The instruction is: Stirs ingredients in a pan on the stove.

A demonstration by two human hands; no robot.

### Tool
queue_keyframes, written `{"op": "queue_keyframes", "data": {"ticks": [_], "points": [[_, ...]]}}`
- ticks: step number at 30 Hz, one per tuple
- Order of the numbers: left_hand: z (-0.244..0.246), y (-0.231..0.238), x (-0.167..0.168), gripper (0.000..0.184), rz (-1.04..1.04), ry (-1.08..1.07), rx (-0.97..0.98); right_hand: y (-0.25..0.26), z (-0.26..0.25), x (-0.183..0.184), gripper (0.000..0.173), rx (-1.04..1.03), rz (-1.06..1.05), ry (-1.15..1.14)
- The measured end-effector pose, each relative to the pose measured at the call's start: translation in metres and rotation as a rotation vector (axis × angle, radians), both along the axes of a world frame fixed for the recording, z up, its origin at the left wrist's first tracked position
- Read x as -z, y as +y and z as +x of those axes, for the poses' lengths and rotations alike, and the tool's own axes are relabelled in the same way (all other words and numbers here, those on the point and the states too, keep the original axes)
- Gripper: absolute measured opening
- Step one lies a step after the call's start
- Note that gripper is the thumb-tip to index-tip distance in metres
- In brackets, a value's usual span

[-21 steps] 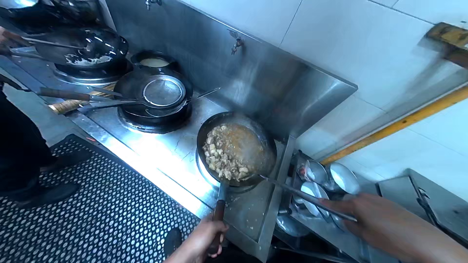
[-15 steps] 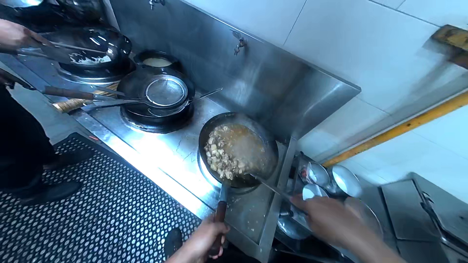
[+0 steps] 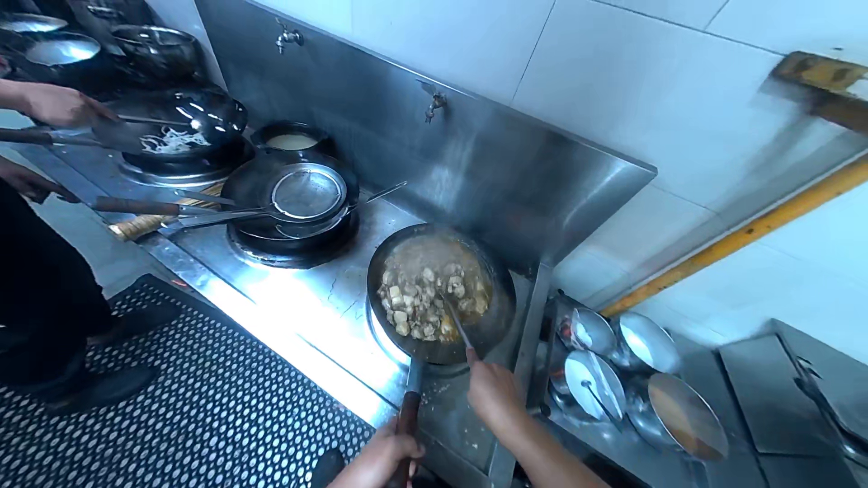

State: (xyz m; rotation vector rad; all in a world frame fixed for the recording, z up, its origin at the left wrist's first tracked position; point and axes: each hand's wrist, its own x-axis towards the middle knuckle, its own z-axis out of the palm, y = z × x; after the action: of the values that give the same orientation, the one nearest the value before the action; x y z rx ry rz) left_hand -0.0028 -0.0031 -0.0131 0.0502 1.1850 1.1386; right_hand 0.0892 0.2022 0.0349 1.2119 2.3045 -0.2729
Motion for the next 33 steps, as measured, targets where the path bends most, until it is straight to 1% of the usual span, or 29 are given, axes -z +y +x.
{"op": "queue_keyframes", "data": {"ticks": [7, 9, 11, 13, 16, 19, 22, 25, 29, 31, 33], "points": [[0.003, -0.001, 0.003, 0.044, -0.005, 0.0, -0.007, 0.009, -0.006, 0.023, 0.077, 0.047, 0.037, 0.052], [0.004, 0.0, 0.003, 0.045, -0.01, 0.01, -0.006, 0.015, -0.002, 0.03, 0.077, 0.065, 0.025, 0.08], [0.006, 0.0, 0.003, 0.046, -0.008, 0.01, -0.019, 0.025, 0.006, 0.029, 0.075, 0.1, -0.038, 0.165], [0.008, 0.0, 0.003, 0.044, -0.001, 0.003, -0.053, 0.036, 0.018, 0.021, 0.072, 0.166, -0.145, 0.316], [0.009, -0.001, 0.003, 0.041, 0.015, -0.003, -0.088, 0.047, 0.049, -0.001, 0.064, 0.279, -0.342, 0.518], [0.009, -0.001, 0.004, 0.039, 0.02, -0.009, -0.093, 0.053, 0.086, -0.025, 0.064, 0.393, -0.518, 0.693], [0.008, 0.0, 0.002, 0.04, -0.001, -0.013, -0.086, 0.065, 0.104, -0.042, 0.064, 0.43, -0.557, 0.802], [0.007, 0.001, 0.002, 0.04, -0.015, -0.013, -0.079, 0.089, 0.103, -0.035, 0.063, 0.418, -0.475, 0.841], [0.008, 0.001, 0.003, 0.043, 0.0, -0.01, -0.076, 0.123, 0.085, -0.009, 0.062, 0.442, -0.383, 0.852], [0.008, 0.001, 0.002, 0.043, 0.005, -0.009, -0.081, 0.131, 0.072, -0.002, 0.061, 0.488, -0.417, 0.831], [0.009, 0.0, 0.001, 0.042, 0.003, -0.004, -0.077, 0.131, 0.058, 0.0, 0.061, 0.534, -0.497, 0.792]]}}
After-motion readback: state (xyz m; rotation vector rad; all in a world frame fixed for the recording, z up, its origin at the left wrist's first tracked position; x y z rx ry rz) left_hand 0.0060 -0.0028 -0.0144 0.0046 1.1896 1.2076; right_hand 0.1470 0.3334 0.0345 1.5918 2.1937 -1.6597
